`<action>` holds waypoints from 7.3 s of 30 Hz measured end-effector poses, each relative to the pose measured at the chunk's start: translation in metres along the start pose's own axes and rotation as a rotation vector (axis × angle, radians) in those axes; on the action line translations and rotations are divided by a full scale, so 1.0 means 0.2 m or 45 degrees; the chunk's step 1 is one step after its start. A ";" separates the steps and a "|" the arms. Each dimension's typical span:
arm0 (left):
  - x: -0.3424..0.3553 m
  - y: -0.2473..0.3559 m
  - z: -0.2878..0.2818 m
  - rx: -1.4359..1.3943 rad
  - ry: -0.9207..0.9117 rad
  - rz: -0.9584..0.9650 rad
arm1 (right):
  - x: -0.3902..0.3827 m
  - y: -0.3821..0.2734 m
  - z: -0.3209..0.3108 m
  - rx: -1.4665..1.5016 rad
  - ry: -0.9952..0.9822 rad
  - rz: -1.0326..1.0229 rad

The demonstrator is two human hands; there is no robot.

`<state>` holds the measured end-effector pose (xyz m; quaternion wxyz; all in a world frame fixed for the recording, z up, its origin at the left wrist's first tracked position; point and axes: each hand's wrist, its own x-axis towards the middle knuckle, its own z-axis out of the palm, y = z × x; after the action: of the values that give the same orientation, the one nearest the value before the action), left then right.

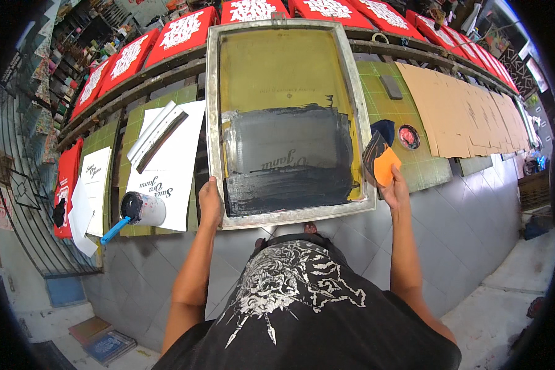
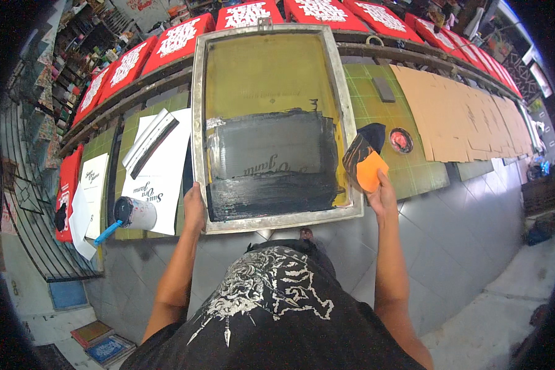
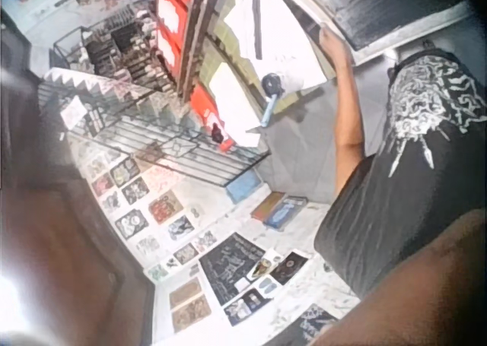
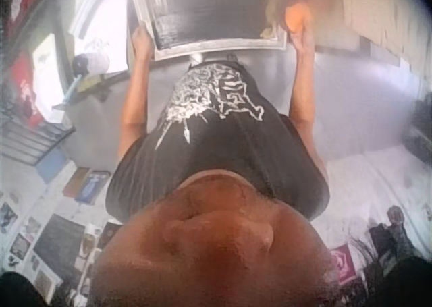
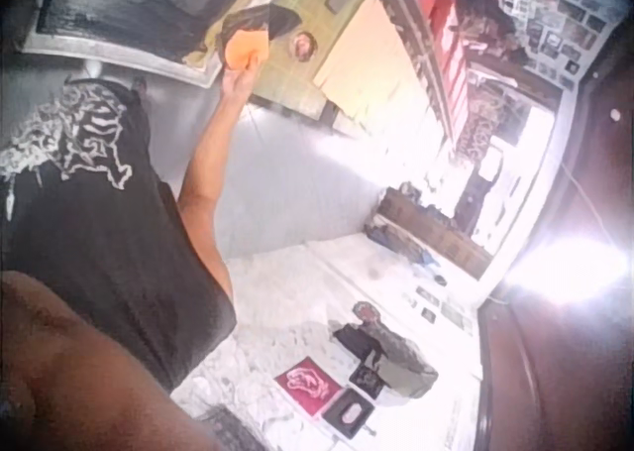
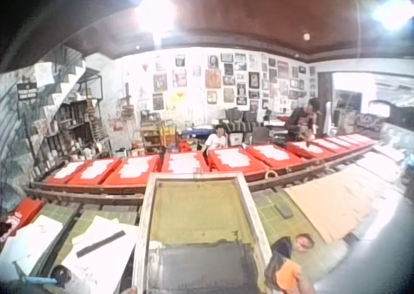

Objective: The person spreads black ink onto a screen using a handheld scraper and periodically scrapes the excess ink back into a bucket.

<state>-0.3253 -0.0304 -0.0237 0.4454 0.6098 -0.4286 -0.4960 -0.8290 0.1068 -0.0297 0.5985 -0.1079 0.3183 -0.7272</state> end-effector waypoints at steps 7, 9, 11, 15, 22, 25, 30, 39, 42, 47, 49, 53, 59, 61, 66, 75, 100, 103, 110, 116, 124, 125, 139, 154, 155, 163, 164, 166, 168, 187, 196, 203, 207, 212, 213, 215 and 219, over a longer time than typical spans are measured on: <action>0.09 -0.03 0.06 0.118 0.037 -0.046 | 0.16 -0.05 0.08 -0.113 0.042 0.061; 0.14 -0.07 0.08 0.083 0.054 -0.036 | 0.21 -0.05 0.09 -0.137 0.030 0.081; 0.19 -0.13 0.07 0.052 0.066 -0.059 | 0.26 -0.06 0.08 -0.141 -0.016 0.120; 0.22 -0.11 0.10 0.250 0.102 0.010 | 0.33 -0.07 0.08 -0.170 0.019 0.132; 0.24 -0.10 0.10 0.268 0.108 -0.083 | 0.38 -0.06 0.10 -0.223 0.047 0.139; 0.23 -0.10 0.12 0.298 0.159 -0.049 | 0.43 -0.06 0.03 -0.223 0.096 0.134; 0.22 -0.05 0.12 0.834 0.231 0.115 | 0.43 -0.08 0.00 -0.091 0.017 0.198; 0.11 0.15 0.10 0.937 0.188 -0.002 | 0.44 -0.11 0.12 -0.334 0.116 -0.095; 0.00 0.11 0.04 0.931 0.262 0.201 | 0.34 0.02 0.54 -0.545 0.042 -0.333; -0.39 -0.04 -0.24 0.521 0.246 0.342 | 0.13 0.59 1.24 -0.884 -0.217 -0.513; -0.49 -0.12 -0.47 0.394 0.362 0.315 | 0.01 0.86 1.51 -1.077 -0.327 -0.592; -0.55 -0.23 -0.94 0.237 0.634 0.281 | -0.17 1.39 1.88 -1.144 -0.638 -0.768; -0.53 -0.32 -1.50 0.285 0.564 0.133 | -0.25 1.84 2.05 -1.421 -0.686 -0.989; -0.52 -0.39 -1.65 0.321 0.563 0.123 | -0.27 1.92 2.08 -1.448 -0.686 -1.020; -0.46 -0.53 -1.80 0.255 0.497 0.012 | -0.33 2.01 2.09 -1.649 -0.732 -1.317; -0.38 -0.54 -1.85 0.197 0.413 0.041 | -0.34 1.95 1.95 -2.324 -1.064 -1.717; -0.52 0.58 -1.12 -0.204 -0.847 0.130 | 0.12 0.45 0.60 -1.764 0.302 -0.530; -0.48 0.77 -1.00 -0.138 -0.783 0.374 | 0.16 0.43 0.57 -1.797 0.341 -0.565; -0.08 1.22 -1.14 0.688 -0.407 0.568 | 0.12 0.52 0.55 -1.325 0.344 -0.343; 0.81 1.25 -1.48 1.320 -0.186 0.410 | -0.04 0.61 0.52 -1.035 0.525 -0.290; 1.71 0.97 -1.71 1.922 -0.366 0.417 | -0.23 0.99 0.63 -0.888 0.690 -0.313; 1.77 0.96 -1.67 1.920 -0.378 0.422 | -0.23 1.02 0.59 -1.180 0.699 -0.252; 2.15 0.41 -1.46 2.048 -0.739 0.124 | -0.69 1.11 0.48 -1.307 1.156 -0.242; 1.93 0.56 -1.34 1.395 -0.810 0.003 | -0.79 1.17 0.54 -1.283 1.229 -0.194; 1.88 0.60 -1.31 1.319 -0.808 -0.026 | -0.81 1.17 0.52 -1.282 1.246 -0.203; 1.59 1.11 -1.25 1.079 -0.870 0.487 | -0.88 0.98 0.34 -1.186 1.334 -0.336; 1.51 1.23 -1.17 1.103 -0.862 0.558 | -0.87 0.91 0.33 -1.192 1.339 -0.384; 1.23 1.47 -0.90 1.170 -0.810 0.865 | -0.82 0.78 0.32 -1.191 1.342 -0.487; 0.96 1.55 -0.62 1.233 -0.715 1.031 | -0.72 0.63 0.28 -1.177 1.252 -0.629; -0.12 0.38 0.47 1.577 -0.353 1.553 | -0.30 0.25 0.01 -1.348 0.590 -0.797; -0.23 0.20 0.44 1.629 -0.441 1.430 | -0.20 0.29 0.01 -1.484 0.515 -0.649; -0.23 0.35 0.29 1.255 -0.823 1.053 | -0.07 0.27 0.01 -1.495 0.454 -0.468; -0.09 0.30 0.13 1.165 -0.132 1.024 | 0.04 0.26 -0.03 -1.534 0.451 -0.421; 0.24 -0.04 -0.08 0.839 0.208 0.231 | 0.18 0.22 0.12 -1.659 0.474 -0.208; 0.31 -0.06 -0.05 0.773 0.135 0.075 | 0.24 0.24 0.05 -1.735 0.473 -0.254; 0.27 0.06 0.05 0.568 -0.067 -0.099 | 0.26 0.21 0.09 -1.854 0.473 -0.201; 0.31 -0.03 0.10 0.532 0.196 -0.001 | 0.33 0.30 0.16 -1.930 0.672 -0.127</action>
<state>-0.3352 -0.0917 -0.0466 0.3405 0.7250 -0.4867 -0.3487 -0.7810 0.0291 -0.0548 0.2344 -0.3235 0.8511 -0.3406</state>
